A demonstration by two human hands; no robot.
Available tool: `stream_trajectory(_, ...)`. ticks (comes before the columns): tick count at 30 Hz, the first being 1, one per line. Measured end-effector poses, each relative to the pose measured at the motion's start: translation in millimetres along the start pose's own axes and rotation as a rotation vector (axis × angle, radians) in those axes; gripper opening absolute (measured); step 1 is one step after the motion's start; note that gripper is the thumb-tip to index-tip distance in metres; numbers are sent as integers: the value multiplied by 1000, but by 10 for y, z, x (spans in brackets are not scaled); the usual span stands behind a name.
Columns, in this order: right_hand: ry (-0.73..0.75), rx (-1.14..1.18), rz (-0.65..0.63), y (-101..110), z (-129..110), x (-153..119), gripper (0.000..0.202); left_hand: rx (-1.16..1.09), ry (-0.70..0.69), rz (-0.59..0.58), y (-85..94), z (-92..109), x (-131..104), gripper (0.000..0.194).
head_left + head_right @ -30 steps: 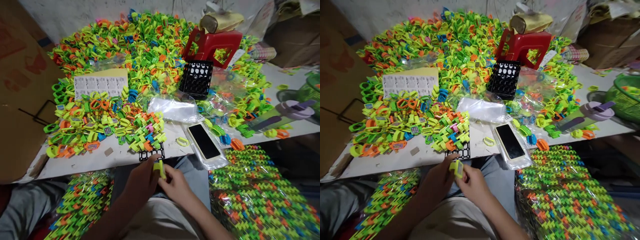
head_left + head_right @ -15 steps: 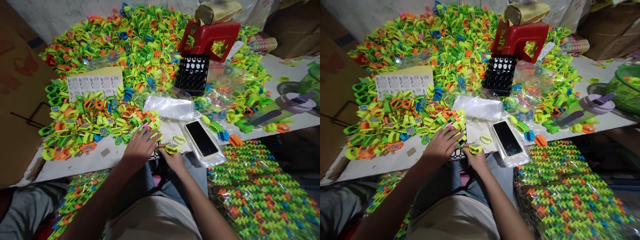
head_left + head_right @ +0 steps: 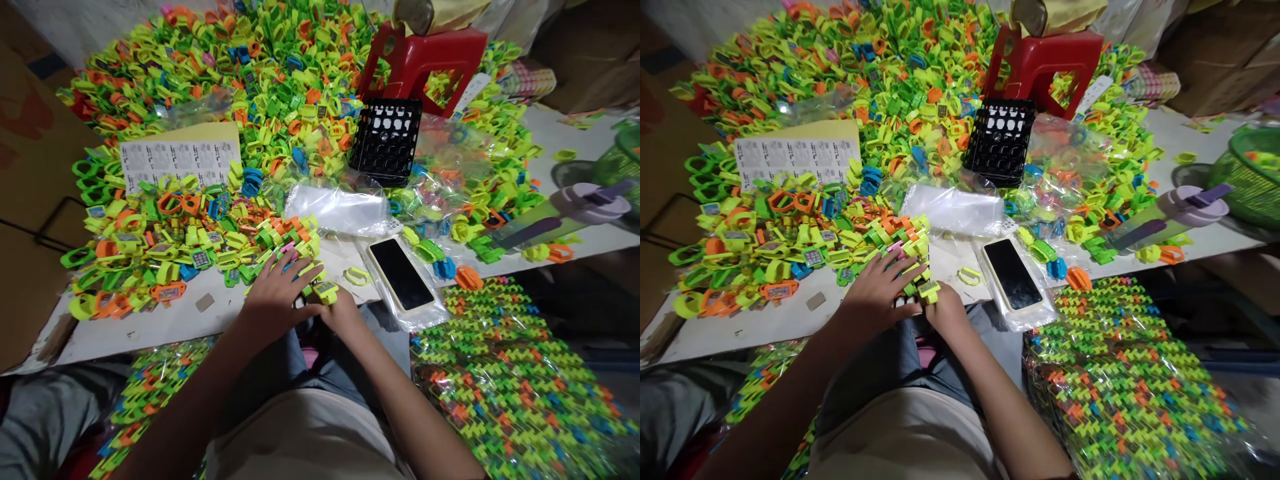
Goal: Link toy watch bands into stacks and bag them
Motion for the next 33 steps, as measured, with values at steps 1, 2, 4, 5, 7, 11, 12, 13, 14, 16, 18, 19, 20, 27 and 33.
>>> stream_trajectory(1,-9,-24,-35,2,-15,25,20,-7,4,-1,1,4,-1,66)
stream_trajectory(2,-15,-39,-64,1,-28,47,20,-13,13,1,-1,11,-2,71)
stream_trajectory(4,-11,-58,-105,-10,-46,82,18,-15,39,13,-16,32,1,73)
stream_trajectory(5,-4,-67,-121,-20,-52,96,18,-12,55,23,-26,45,4,72)
stream_trajectory(7,2,-95,-149,-43,-56,118,19,-2,83,47,-40,65,14,62)
stream_trajectory(11,-2,-143,-169,-52,-35,158,19,6,110,56,-16,76,46,44)
stream_trajectory(12,2,-141,-169,-45,-23,166,18,3,112,47,-4,78,58,43)
stream_trajectory(13,8,-134,-167,-37,-9,172,17,-1,118,37,6,82,72,43)
stream_trajectory(14,11,-126,-163,-30,7,176,17,-1,131,28,12,92,89,44)
stream_trajectory(16,11,-109,-147,-30,33,174,16,16,187,28,11,127,126,46)
stream_trajectory(18,2,-96,-116,-52,41,162,17,46,242,34,5,180,158,47)
stream_trajectory(19,-2,-90,-97,-68,37,155,18,59,255,31,10,205,168,47)
stream_trajectory(20,-3,-83,-79,-84,29,148,18,66,254,22,25,223,171,47)
stream_trajectory(27,26,112,13,46,61,35,12,-146,292,107,330,-221,-108,52)
stream_trajectory(33,-53,258,489,219,-16,-33,36,-739,582,210,-61,-658,-398,62)
Point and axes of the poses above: each hand's wrist, its own x-axis towards the middle knuckle, its own y-axis out of the back of the hand, z = x × y, the point moved 1 cm from there along x, towards the middle knuckle, and after that the axes turned 15 degrees about y, right-handed, at the moved point
